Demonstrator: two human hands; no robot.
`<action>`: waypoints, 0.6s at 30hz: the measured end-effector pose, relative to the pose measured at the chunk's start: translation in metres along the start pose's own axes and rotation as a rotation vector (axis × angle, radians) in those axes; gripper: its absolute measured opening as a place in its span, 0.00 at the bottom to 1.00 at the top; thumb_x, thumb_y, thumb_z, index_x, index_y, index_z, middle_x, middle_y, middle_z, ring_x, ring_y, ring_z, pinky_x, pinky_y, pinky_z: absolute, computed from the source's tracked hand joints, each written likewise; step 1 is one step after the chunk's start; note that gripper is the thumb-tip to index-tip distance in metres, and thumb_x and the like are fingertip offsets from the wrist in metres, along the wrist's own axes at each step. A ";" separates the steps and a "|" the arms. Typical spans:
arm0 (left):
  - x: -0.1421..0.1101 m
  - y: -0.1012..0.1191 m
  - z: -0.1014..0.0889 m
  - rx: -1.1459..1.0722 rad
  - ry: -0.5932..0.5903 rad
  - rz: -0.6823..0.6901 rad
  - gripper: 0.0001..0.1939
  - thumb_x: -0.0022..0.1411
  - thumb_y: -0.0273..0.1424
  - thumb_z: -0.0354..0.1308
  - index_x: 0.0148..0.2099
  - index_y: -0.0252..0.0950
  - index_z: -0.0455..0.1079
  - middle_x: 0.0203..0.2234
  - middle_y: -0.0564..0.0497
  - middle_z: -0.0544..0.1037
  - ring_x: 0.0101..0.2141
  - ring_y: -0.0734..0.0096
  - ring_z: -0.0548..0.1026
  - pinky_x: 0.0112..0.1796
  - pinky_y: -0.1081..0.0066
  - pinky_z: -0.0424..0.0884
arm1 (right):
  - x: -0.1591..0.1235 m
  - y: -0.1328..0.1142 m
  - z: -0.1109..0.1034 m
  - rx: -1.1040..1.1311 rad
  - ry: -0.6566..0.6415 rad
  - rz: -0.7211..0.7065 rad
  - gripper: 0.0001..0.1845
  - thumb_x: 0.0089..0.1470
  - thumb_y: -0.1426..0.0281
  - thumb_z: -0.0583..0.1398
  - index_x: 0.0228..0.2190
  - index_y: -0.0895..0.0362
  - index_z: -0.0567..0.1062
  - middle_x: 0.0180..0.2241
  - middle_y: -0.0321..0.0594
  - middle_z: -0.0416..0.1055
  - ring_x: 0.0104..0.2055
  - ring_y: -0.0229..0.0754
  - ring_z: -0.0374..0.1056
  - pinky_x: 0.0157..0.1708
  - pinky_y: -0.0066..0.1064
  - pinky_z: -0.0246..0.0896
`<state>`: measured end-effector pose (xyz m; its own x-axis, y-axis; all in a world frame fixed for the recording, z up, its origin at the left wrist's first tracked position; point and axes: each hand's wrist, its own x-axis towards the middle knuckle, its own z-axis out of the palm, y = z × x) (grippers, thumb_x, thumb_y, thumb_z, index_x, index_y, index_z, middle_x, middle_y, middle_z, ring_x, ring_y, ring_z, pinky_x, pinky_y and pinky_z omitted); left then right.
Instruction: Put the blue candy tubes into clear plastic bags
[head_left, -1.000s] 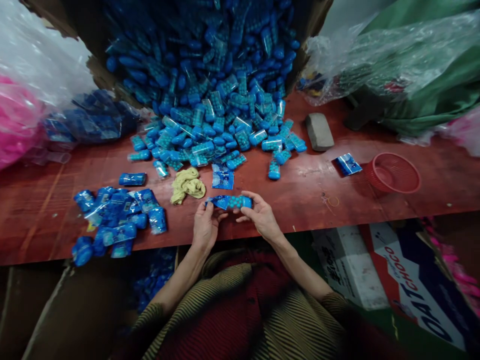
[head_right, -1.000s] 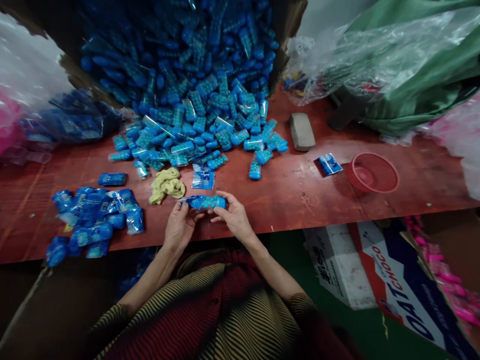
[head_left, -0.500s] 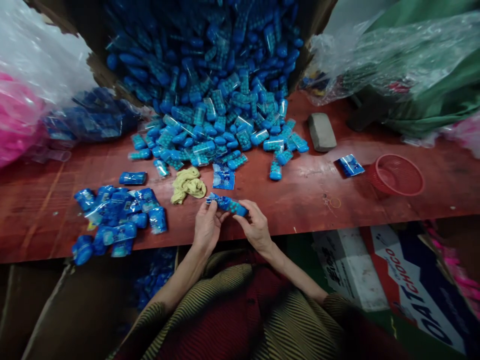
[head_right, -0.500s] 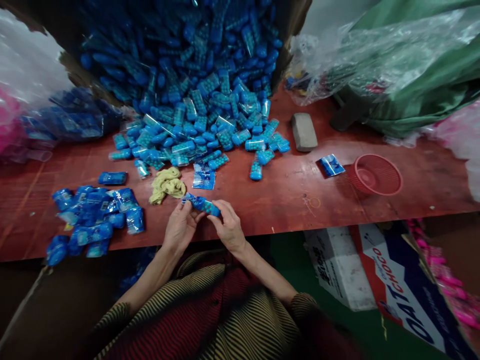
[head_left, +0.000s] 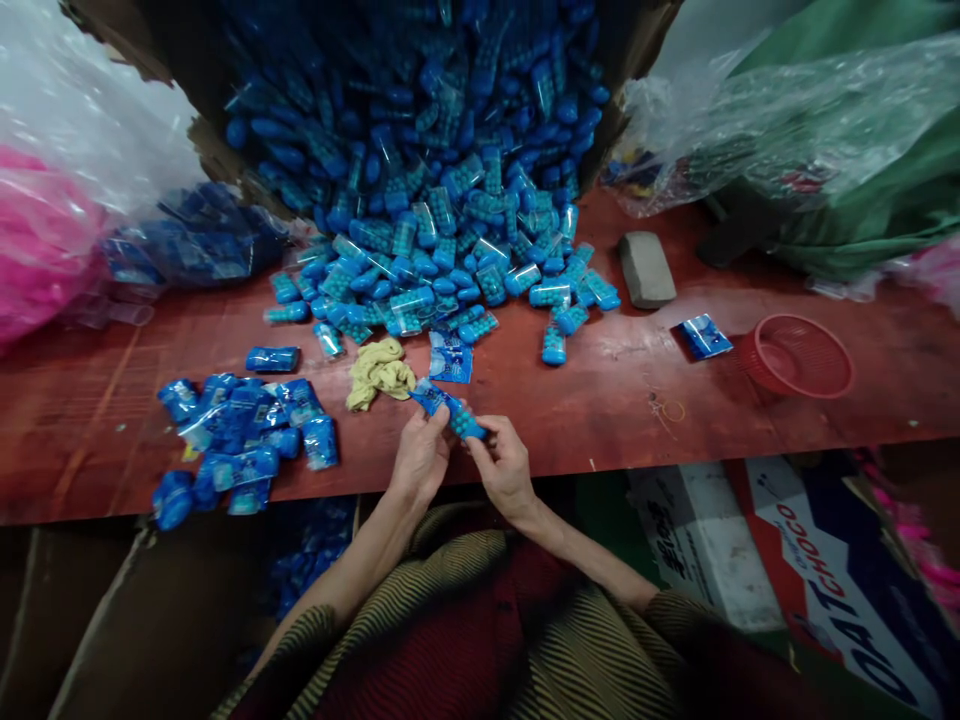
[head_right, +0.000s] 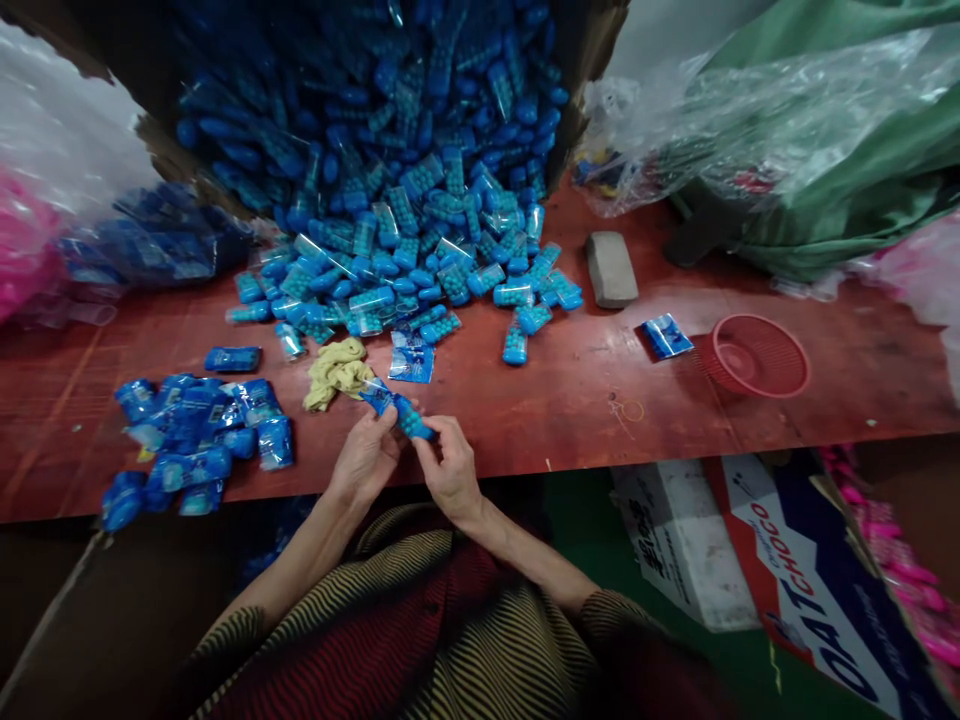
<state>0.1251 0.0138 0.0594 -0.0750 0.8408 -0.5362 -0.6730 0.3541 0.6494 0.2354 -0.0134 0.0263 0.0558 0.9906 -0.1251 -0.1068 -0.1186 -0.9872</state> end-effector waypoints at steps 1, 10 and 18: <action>-0.001 -0.001 0.001 0.014 -0.023 -0.015 0.16 0.44 0.30 0.69 0.35 0.31 0.70 0.27 0.49 0.78 0.27 0.72 0.74 0.30 0.72 0.70 | 0.000 -0.002 0.002 0.054 -0.007 0.047 0.13 0.48 0.65 0.63 0.37 0.54 0.68 0.34 0.37 0.70 0.31 0.36 0.72 0.30 0.29 0.73; -0.004 0.002 0.002 0.078 -0.127 -0.084 0.14 0.47 0.34 0.68 0.33 0.30 0.72 0.29 0.46 0.79 0.29 0.70 0.75 0.31 0.72 0.70 | 0.012 -0.011 -0.007 0.170 -0.123 0.165 0.15 0.47 0.65 0.63 0.35 0.55 0.64 0.29 0.31 0.70 0.24 0.32 0.71 0.21 0.23 0.70; -0.003 0.007 0.001 0.082 -0.125 -0.125 0.14 0.48 0.28 0.66 0.39 0.31 0.72 0.32 0.45 0.80 0.37 0.65 0.77 0.39 0.69 0.72 | 0.020 -0.015 -0.018 0.192 -0.327 0.233 0.18 0.43 0.64 0.65 0.35 0.55 0.66 0.35 0.36 0.72 0.23 0.33 0.71 0.18 0.26 0.69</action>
<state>0.1211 0.0147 0.0659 0.1008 0.8309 -0.5472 -0.6087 0.4866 0.6266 0.2556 0.0074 0.0370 -0.3051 0.9121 -0.2738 -0.2639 -0.3572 -0.8960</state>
